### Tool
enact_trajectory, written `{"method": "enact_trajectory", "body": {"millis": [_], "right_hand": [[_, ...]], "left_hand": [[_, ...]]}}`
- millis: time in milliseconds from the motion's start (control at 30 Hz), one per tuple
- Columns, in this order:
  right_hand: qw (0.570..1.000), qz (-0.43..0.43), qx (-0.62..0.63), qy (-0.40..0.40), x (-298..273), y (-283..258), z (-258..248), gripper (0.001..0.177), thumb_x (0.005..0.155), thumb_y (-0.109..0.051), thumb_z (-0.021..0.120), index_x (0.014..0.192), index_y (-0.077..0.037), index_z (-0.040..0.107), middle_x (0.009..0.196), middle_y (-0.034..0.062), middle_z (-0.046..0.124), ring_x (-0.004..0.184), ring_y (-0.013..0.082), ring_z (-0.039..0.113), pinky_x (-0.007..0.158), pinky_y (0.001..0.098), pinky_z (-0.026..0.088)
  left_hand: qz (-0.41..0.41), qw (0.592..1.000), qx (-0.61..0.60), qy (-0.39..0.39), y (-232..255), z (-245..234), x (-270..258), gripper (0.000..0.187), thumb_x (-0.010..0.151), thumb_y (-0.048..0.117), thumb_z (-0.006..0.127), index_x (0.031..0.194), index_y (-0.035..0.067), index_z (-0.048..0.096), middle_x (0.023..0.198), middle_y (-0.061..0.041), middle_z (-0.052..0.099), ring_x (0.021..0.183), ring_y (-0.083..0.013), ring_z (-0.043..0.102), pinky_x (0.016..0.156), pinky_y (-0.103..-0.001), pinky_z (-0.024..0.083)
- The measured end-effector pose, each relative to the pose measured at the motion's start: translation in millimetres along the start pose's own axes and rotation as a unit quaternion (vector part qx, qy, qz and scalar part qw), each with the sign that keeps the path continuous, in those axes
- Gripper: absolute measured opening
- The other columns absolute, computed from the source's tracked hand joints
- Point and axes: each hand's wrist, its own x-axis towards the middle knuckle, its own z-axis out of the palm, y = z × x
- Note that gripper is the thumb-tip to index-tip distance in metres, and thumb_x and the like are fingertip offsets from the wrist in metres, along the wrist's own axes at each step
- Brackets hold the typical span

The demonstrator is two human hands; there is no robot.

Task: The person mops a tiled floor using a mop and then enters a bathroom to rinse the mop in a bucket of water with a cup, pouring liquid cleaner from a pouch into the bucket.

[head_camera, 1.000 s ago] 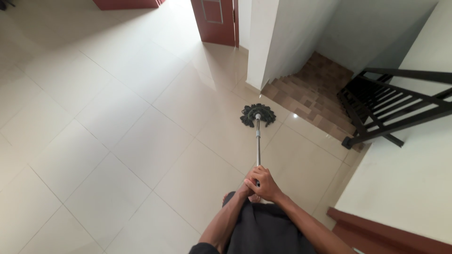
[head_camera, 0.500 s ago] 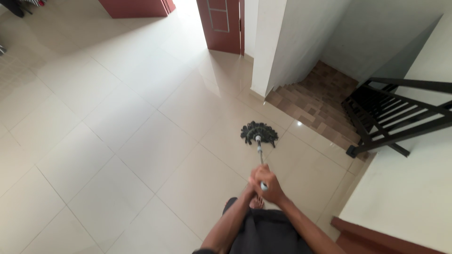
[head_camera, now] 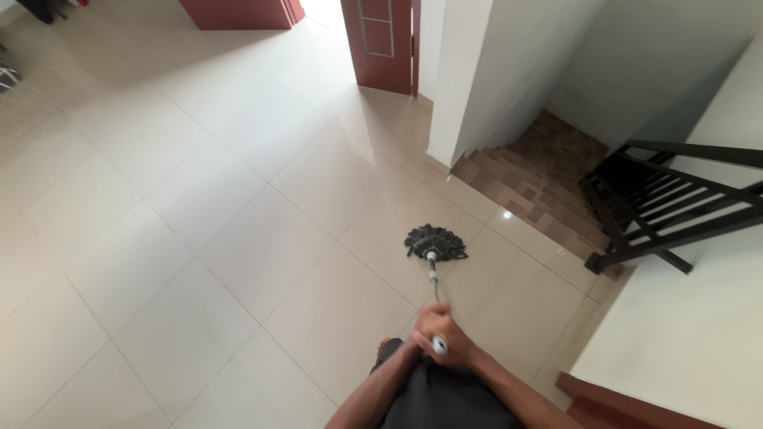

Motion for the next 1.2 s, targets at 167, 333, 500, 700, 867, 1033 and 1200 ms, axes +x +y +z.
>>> {"method": "enact_trajectory", "body": {"millis": [167, 333, 500, 700, 867, 1033, 1200], "right_hand": [[0.998, 0.016, -0.03, 0.059, 33.0, 14.1, 8.9, 0.033, 0.088, -0.01, 0.072, 0.062, -0.005, 0.052, 0.063, 0.0111, 0.055, 0.067, 0.0292, 0.055, 0.079, 0.0418, 0.045], [0.991, 0.109, 0.038, -0.073, 2.9, -2.1, 22.0, 0.023, 0.09, -0.015, 0.074, 0.07, -0.007, 0.065, 0.071, 0.0112, 0.067, 0.07, 0.0258, 0.066, 0.073, 0.0374, 0.049], [0.997, 0.018, 0.019, -0.069, -3.0, 4.7, 26.5, 0.022, 0.085, -0.013, 0.073, 0.066, -0.007, 0.063, 0.065, 0.0107, 0.065, 0.064, 0.0254, 0.064, 0.073, 0.0379, 0.046], [0.996, 0.086, -0.003, 0.024, 25.5, 9.2, 19.9, 0.035, 0.087, -0.014, 0.075, 0.06, -0.004, 0.054, 0.059, 0.0088, 0.056, 0.062, 0.0257, 0.052, 0.07, 0.0325, 0.041], [0.993, 0.108, 0.045, 0.006, 12.2, 9.4, 12.5, 0.034, 0.087, -0.011, 0.073, 0.059, -0.005, 0.055, 0.055, 0.0053, 0.058, 0.052, 0.0197, 0.053, 0.064, 0.0342, 0.045], [0.997, 0.043, 0.006, 0.07, 17.2, 16.7, -1.6, 0.035, 0.089, -0.008, 0.07, 0.06, -0.005, 0.051, 0.055, 0.0065, 0.053, 0.057, 0.0213, 0.049, 0.065, 0.0338, 0.043], [1.0, -0.001, 0.015, 0.016, 6.5, -9.7, -10.8, 0.032, 0.091, -0.008, 0.069, 0.061, -0.008, 0.056, 0.058, 0.004, 0.06, 0.056, 0.0194, 0.058, 0.066, 0.033, 0.045]], "left_hand": [[0.061, 0.995, -0.017, 0.078, -7.8, -7.4, 30.3, 0.03, 0.104, 0.02, 0.048, 0.124, 0.0, 0.056, 0.108, -0.005, 0.055, 0.102, -0.0157, 0.055, 0.093, -0.029, 0.048], [0.003, 0.995, 0.066, 0.081, -4.3, -1.5, 2.5, 0.027, 0.1, 0.014, 0.062, 0.124, 0.004, 0.057, 0.089, -0.004, 0.05, 0.077, -0.0141, 0.05, 0.069, -0.03, 0.045], [-0.037, 0.999, -0.017, 0.026, 2.8, -10.2, -18.7, 0.018, 0.1, 0.018, 0.061, 0.11, 0.004, 0.058, 0.091, -0.003, 0.054, 0.081, -0.0122, 0.053, 0.073, -0.029, 0.048], [0.015, 0.994, -0.108, 0.03, -11.6, -18.4, 20.8, 0.027, 0.1, 0.032, 0.049, 0.097, 0.007, 0.056, 0.089, -0.002, 0.049, 0.077, -0.0121, 0.051, 0.066, -0.026, 0.042], [-0.033, 0.995, 0.074, 0.05, -11.8, -18.5, 25.9, 0.025, 0.101, 0.027, 0.056, 0.099, 0.002, 0.052, 0.089, -0.007, 0.048, 0.081, -0.0162, 0.046, 0.073, -0.031, 0.04], [0.049, 0.997, 0.029, 0.056, -16.7, 2.1, 18.9, 0.026, 0.098, 0.025, 0.054, 0.112, 0.003, 0.057, 0.105, -0.005, 0.054, 0.1, -0.0168, 0.052, 0.094, -0.03, 0.043], [0.083, 0.97, 0.227, 0.031, -13.8, -6.8, 8.4, 0.026, 0.095, 0.023, 0.06, 0.112, 0.004, 0.061, 0.104, -0.007, 0.058, 0.099, -0.021, 0.056, 0.09, -0.032, 0.047]]}}
